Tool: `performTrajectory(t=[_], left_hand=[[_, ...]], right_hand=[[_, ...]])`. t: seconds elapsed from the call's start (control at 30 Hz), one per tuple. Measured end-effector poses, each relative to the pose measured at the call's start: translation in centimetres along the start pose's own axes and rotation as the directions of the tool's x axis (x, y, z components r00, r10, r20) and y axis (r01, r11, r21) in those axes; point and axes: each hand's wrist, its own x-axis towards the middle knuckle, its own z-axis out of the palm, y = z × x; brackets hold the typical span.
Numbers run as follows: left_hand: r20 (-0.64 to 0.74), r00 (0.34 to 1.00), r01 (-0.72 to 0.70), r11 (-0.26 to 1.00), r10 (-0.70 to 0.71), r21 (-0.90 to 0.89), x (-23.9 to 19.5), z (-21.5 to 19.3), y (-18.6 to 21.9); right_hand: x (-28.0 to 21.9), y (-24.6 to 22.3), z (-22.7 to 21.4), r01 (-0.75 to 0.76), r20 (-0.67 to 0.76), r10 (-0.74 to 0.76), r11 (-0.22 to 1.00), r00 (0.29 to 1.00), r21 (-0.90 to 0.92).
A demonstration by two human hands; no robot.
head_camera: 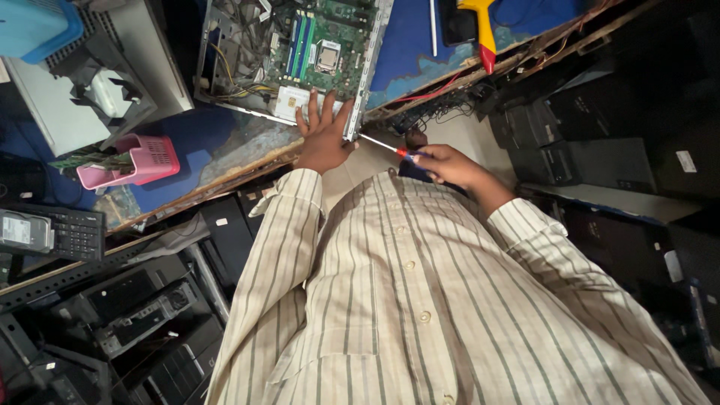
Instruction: The person removes a CPU cooler from a desktop computer case, cleans the heatsink and fan with a toothbrush and a paintbrush, and then places the cooler aside. The person then uses a screwdriver to loosen screws on the computer case.
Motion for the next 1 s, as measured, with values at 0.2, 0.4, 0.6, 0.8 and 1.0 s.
performTrajectory(t=[0.2,0.4,0.6,0.8,1.0], left_hand=[[0.013,1.0,0.021,1.0,-0.021,-0.004,0.0,-0.4,0.4],[0.004,1.0,0.011,1.0,-0.01,-0.008,-0.1,-0.4,0.5],[0.0,1.0,0.003,1.0,-0.003,0.011,0.0,-0.2,0.1],[-0.008,1.0,-0.003,1.0,0.003,0.008,0.1,0.3,-0.2],[-0.038,0.999,-0.014,1.0,0.014,0.003,0.0,0.6,-0.2]], right_hand=[[-1.4,-2.2,3.2,0.594,-0.003,-0.644,0.707,0.765,-0.384],[-4.0,-5.0,4.7,0.198,-0.21,-0.701,0.452,0.681,-0.87],[-4.0,-6.8,3.4,0.089,-0.19,-0.308,0.704,0.932,-0.705],[-3.5,-6.2,4.4,0.178,-0.192,-0.432,0.679,0.881,-0.712],[-3.6,-6.4,4.8,0.273,-0.147,-0.597,0.555,0.789,-0.786]])
